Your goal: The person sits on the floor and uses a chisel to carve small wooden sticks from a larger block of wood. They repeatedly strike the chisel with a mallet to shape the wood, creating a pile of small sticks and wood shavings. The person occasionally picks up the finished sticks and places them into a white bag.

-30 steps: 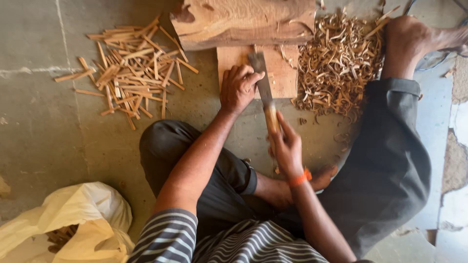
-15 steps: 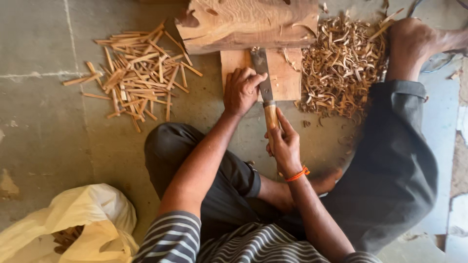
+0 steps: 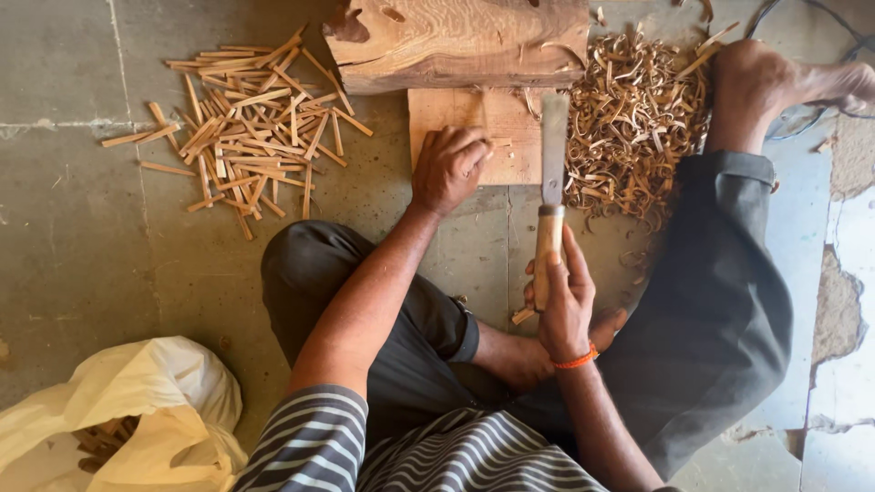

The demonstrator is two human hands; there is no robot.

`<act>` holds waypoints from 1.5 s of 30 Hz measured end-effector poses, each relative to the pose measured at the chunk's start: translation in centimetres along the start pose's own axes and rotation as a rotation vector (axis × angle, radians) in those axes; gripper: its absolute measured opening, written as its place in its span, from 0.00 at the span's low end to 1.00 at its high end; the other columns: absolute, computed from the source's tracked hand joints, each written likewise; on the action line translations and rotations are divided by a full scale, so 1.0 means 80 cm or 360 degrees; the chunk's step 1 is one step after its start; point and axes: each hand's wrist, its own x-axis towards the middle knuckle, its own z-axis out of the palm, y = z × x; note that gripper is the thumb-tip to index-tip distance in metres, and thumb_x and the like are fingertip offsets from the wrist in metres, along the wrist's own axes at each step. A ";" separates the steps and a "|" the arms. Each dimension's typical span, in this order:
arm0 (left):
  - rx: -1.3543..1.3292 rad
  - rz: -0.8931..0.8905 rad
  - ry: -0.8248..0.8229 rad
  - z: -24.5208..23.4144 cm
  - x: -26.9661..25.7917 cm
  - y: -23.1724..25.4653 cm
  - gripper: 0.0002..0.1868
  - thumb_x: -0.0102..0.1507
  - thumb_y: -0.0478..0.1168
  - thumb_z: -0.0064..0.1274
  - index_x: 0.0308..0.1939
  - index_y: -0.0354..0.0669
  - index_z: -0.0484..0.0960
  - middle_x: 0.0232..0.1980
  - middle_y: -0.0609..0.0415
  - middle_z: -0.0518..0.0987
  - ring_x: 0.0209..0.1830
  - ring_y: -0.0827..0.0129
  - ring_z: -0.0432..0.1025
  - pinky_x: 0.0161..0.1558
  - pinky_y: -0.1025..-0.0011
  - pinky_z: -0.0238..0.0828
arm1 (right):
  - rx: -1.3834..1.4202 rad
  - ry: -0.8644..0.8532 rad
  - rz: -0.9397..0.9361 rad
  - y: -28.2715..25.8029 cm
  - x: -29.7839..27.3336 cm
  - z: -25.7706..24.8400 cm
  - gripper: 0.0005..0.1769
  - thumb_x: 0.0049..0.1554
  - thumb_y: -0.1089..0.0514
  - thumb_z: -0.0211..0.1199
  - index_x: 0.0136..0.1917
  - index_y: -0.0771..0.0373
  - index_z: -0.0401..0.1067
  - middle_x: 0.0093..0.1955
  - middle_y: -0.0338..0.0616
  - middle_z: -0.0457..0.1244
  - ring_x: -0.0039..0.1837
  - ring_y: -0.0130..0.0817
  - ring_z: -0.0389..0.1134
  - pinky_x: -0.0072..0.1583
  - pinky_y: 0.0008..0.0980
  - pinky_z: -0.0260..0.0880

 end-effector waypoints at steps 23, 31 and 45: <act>-0.0026 -0.0149 0.0059 -0.015 0.004 0.015 0.12 0.57 0.33 0.66 0.39 0.44 0.77 0.44 0.57 0.77 0.44 0.63 0.70 0.47 0.62 0.67 | -0.0247 -0.0098 0.0159 0.018 0.032 0.038 0.32 0.64 0.56 0.57 0.80 0.55 0.59 0.36 0.38 0.64 0.28 0.20 0.60 0.28 0.23 0.59; -0.0027 0.0016 0.0083 -0.010 -0.014 0.005 0.11 0.59 0.33 0.65 0.39 0.46 0.78 0.43 0.59 0.79 0.44 0.65 0.71 0.49 0.63 0.68 | 0.0062 -0.0027 0.0199 0.020 0.032 0.061 0.31 0.64 0.56 0.58 0.79 0.57 0.60 0.36 0.41 0.64 0.28 0.22 0.60 0.29 0.23 0.58; 0.0303 -0.0136 -0.0032 0.018 -0.007 -0.013 0.17 0.64 0.54 0.69 0.49 0.56 0.79 0.52 0.62 0.78 0.52 0.68 0.70 0.54 0.64 0.65 | -0.0104 -0.0039 0.0060 0.006 0.020 0.032 0.30 0.66 0.54 0.56 0.80 0.56 0.59 0.38 0.41 0.65 0.31 0.21 0.61 0.32 0.22 0.60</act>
